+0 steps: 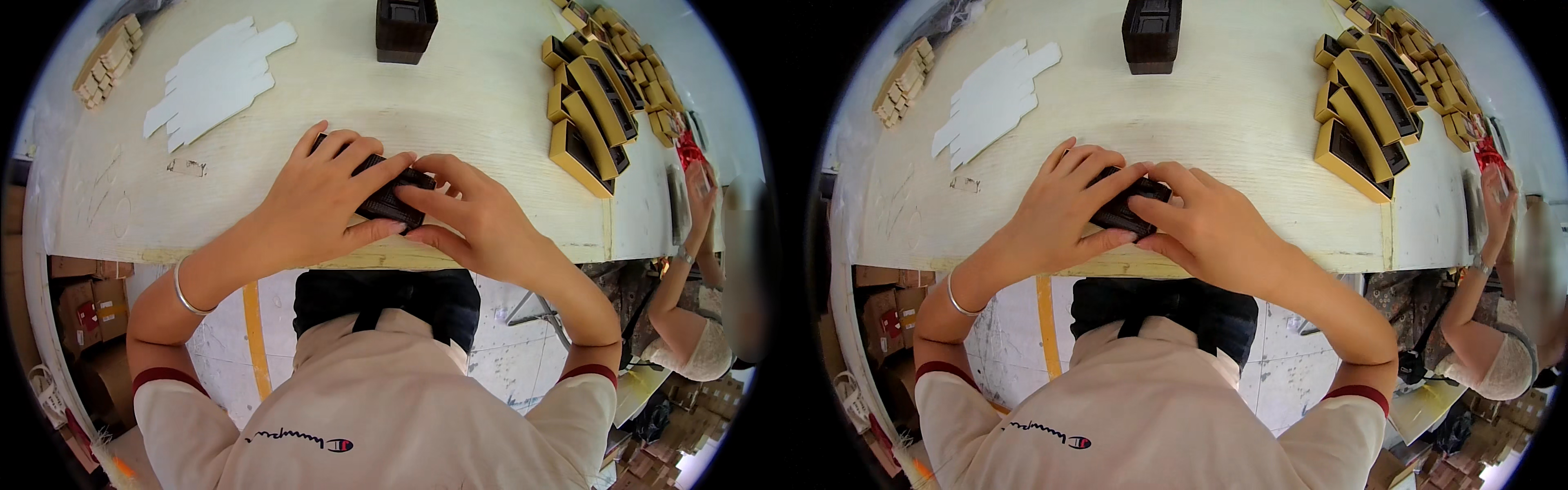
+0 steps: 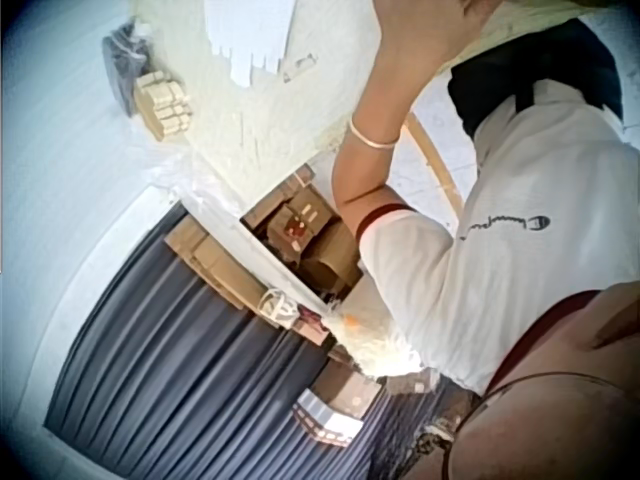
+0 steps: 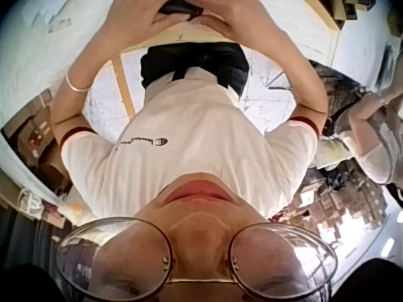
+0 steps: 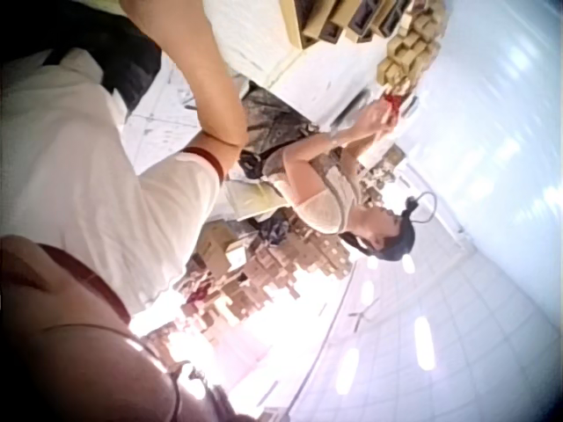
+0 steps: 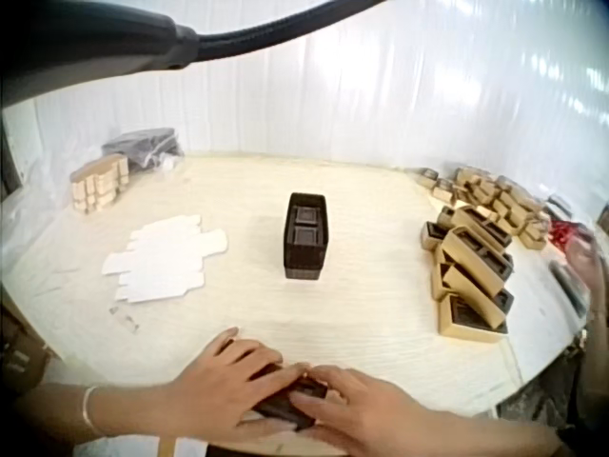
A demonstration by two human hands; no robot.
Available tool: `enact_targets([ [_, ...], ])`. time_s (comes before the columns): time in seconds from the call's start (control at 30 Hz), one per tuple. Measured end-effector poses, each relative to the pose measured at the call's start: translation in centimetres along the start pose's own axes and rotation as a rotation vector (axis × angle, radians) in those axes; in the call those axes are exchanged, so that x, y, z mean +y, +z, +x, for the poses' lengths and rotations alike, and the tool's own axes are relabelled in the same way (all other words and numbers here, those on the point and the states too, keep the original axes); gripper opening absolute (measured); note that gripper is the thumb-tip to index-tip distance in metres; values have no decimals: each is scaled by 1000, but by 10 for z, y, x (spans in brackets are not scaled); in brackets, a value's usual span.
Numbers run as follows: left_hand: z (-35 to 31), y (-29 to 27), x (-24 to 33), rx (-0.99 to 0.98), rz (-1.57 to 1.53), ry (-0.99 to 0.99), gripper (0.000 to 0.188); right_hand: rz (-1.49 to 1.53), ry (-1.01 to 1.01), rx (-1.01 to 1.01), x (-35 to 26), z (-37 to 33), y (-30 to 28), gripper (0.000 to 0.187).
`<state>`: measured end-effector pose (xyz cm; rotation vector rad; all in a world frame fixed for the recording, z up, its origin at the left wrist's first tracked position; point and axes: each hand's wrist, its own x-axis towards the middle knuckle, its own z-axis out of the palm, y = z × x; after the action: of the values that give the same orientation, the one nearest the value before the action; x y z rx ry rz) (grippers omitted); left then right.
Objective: The person folds flat white cardboard pieces into small rectangular boxes, inserts a black plastic tray into each, and places the finished units on the table. The process repeats continuously with multiple identical items.
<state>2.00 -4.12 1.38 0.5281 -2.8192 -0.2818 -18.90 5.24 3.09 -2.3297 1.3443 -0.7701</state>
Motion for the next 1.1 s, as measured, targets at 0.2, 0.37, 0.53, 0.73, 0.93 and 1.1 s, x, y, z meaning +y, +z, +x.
enact_targets([
  [0.2, -4, -9, -2, -84, -49, 23, 80, 50, 42, -69, 3, 0, 0, 42],
  [0.37, -3, 0, 6, 7, 54, -14, 91, -526, -11, 40, -15, -16, 30, 66],
  [0.53, 1, -4, 7, -76, -38, -60, 95, -507, -33, 72, -4, -19, 41, 57],
  [0.73, -10, -29, -1, 152, -509, -15, 82, -201, 21, 195, 1, -45, -13, 52],
  [0.93, -18, -35, -9, 200, -460, -62, 49, -308, 426, 373, 24, -126, -109, 45],
  [1.1, -12, -33, -6, 233, -490, -49, 43, -556, 472, 381, 82, -139, -111, 39],
])
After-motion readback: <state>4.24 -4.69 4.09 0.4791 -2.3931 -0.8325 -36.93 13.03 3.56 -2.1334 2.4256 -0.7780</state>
